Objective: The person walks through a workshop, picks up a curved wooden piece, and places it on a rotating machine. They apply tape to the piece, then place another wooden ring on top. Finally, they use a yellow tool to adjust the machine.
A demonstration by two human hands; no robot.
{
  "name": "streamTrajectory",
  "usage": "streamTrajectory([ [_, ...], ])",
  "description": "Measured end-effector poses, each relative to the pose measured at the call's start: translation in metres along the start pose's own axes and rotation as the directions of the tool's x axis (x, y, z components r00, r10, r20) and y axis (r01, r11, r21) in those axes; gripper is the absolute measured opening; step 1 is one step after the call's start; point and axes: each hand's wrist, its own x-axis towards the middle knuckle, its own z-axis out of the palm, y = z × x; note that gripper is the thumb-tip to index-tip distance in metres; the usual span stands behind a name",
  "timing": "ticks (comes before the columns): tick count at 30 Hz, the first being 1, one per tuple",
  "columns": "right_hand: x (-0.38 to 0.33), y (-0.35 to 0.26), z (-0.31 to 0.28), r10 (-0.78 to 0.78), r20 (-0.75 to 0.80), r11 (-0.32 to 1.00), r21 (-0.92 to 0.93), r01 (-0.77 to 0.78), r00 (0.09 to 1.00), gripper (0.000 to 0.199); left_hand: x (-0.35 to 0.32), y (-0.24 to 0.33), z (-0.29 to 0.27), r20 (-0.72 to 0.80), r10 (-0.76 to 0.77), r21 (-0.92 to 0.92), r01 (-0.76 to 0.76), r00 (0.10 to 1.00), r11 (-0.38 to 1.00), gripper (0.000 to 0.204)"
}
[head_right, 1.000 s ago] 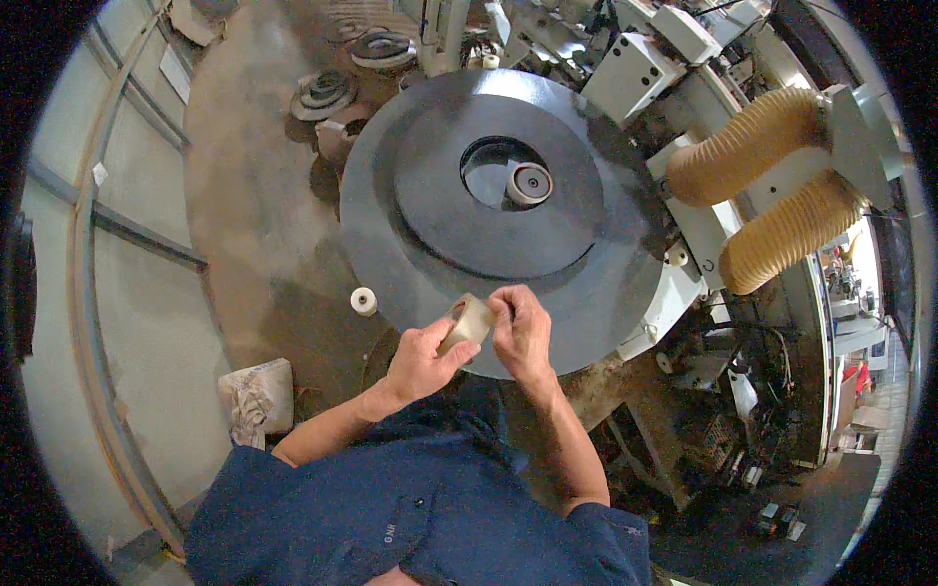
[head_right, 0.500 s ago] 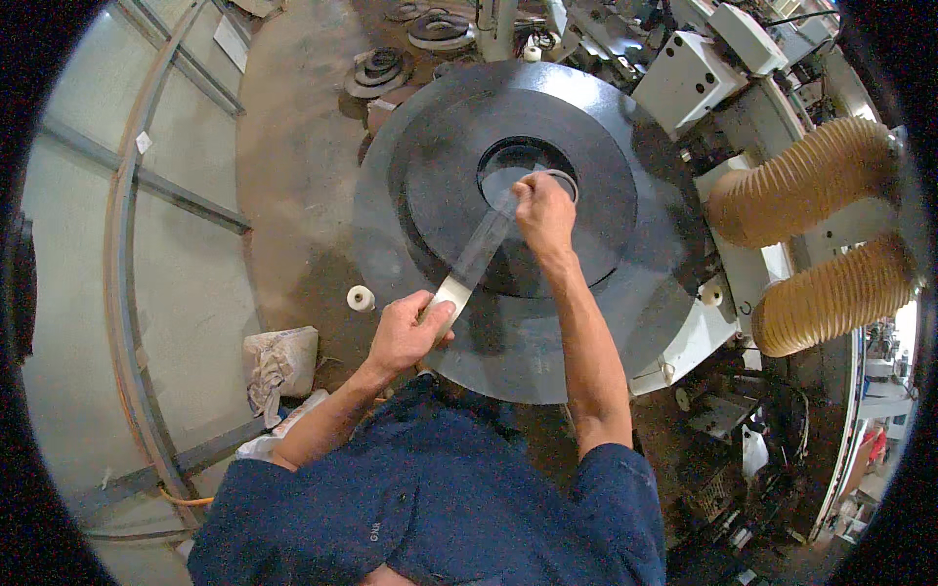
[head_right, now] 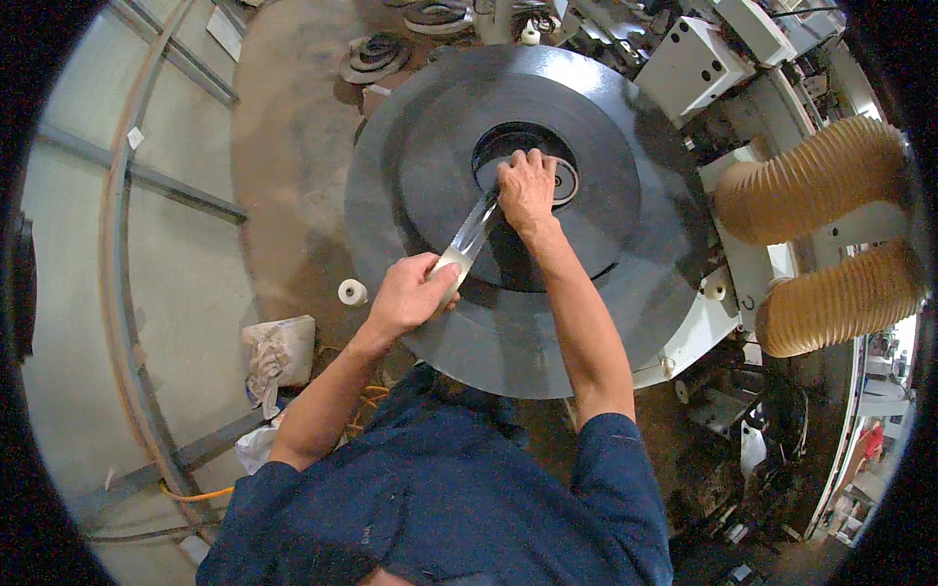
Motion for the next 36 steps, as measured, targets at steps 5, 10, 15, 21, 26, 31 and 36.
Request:
streamTrajectory([
  [5,0.008,0.001,-0.009,-0.025,0.166,0.999,0.041,0.018,0.986,0.008,0.001,-0.016,-0.003,0.066,0.001,0.051,-0.004,0.998,0.999,0.034],
  [10,0.003,-0.008,-0.011,-0.019,0.152,0.996,0.085,0.006,0.988,0.007,-0.005,-0.021,-0.003,0.103,-0.056,0.008,0.055,0.993,0.998,0.033],
  [15,-0.003,-0.003,0.002,-0.031,0.227,0.987,0.160,-0.006,0.973,0.014,-0.005,-0.022,-0.005,0.115,-0.038,0.014,0.037,0.993,0.999,0.032],
  [21,-0.012,-0.006,-0.013,-0.065,0.165,0.963,0.267,0.019,0.984,0.018,0.000,-0.023,-0.005,0.132,-0.045,0.015,0.044,0.990,0.999,0.033],
  [26,-0.036,-0.023,-0.026,-0.008,0.194,0.857,0.506,-0.093,0.981,0.039,-0.001,-0.023,-0.004,0.119,-0.058,-0.023,0.062,0.991,0.998,0.033],
  [31,-0.042,-0.009,-0.039,-0.183,0.456,0.854,0.513,-0.089,0.871,0.083,-0.003,-0.029,-0.006,0.112,-0.045,-0.038,0.050,0.993,0.998,0.033],
  [36,-0.030,-0.005,-0.052,-0.297,0.601,0.887,0.461,-0.019,0.742,0.127,-0.005,-0.026,-0.006,0.047,-0.052,-0.070,0.055,0.998,0.996,0.039],
])
